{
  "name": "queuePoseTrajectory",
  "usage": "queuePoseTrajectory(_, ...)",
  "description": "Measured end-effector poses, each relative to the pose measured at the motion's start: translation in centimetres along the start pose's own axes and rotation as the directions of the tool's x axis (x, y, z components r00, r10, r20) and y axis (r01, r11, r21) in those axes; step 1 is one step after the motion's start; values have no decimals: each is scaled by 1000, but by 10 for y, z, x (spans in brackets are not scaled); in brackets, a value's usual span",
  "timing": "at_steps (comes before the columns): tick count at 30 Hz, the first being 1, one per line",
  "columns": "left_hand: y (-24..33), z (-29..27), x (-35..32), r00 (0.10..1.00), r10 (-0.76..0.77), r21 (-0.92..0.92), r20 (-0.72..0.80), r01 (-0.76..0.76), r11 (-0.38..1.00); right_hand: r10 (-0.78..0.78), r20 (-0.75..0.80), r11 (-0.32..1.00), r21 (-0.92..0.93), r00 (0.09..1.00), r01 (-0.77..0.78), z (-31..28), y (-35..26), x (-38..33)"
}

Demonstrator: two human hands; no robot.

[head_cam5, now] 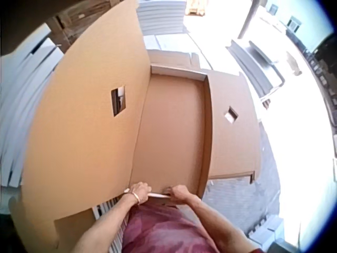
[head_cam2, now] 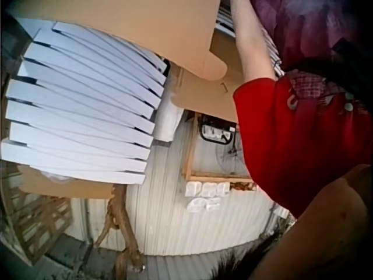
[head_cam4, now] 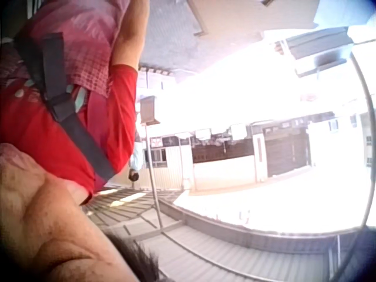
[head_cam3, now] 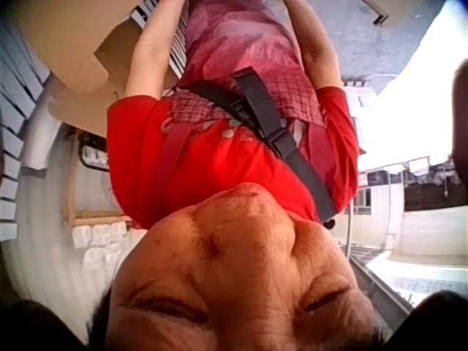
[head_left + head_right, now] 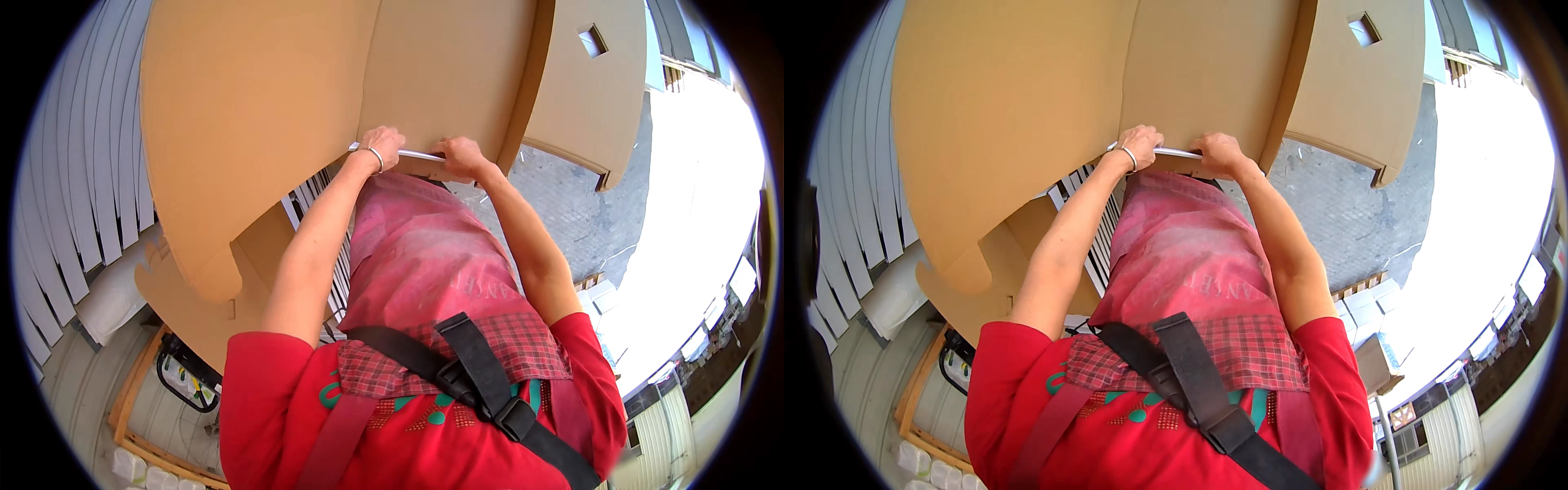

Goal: The person assembles flat-packed cardboard boxes by folding the panels and inserting white plastic dividers into the slots. They repeatedly pick up a flat sheet, fold it into a box shape, insert the divider, and place the finished unit on a growing stack.

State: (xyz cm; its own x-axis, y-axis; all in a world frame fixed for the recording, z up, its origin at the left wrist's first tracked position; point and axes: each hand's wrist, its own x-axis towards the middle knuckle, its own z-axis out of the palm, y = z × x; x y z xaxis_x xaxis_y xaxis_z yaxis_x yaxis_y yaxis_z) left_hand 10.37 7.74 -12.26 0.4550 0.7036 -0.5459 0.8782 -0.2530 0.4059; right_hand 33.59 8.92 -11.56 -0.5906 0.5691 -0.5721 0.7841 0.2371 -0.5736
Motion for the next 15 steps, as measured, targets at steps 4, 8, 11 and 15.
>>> queuePoseTrajectory(4,3,-24,10,966,-51,48,255,40,998,24,-120,999,-29,993,-27,4,-1,-19)
queuePoseTrajectory(8,8,-10,-13,998,-19,79,66,14,997,74,-139,984,-151,987,-95,24,20,-51)
queuePoseTrajectory(11,17,7,-20,995,53,75,-79,-47,996,101,-113,988,-108,988,-113,34,26,-49)
queuePoseTrajectory(15,30,6,-6,999,-39,80,1,39,996,163,-22,984,-70,986,-165,29,30,-37)
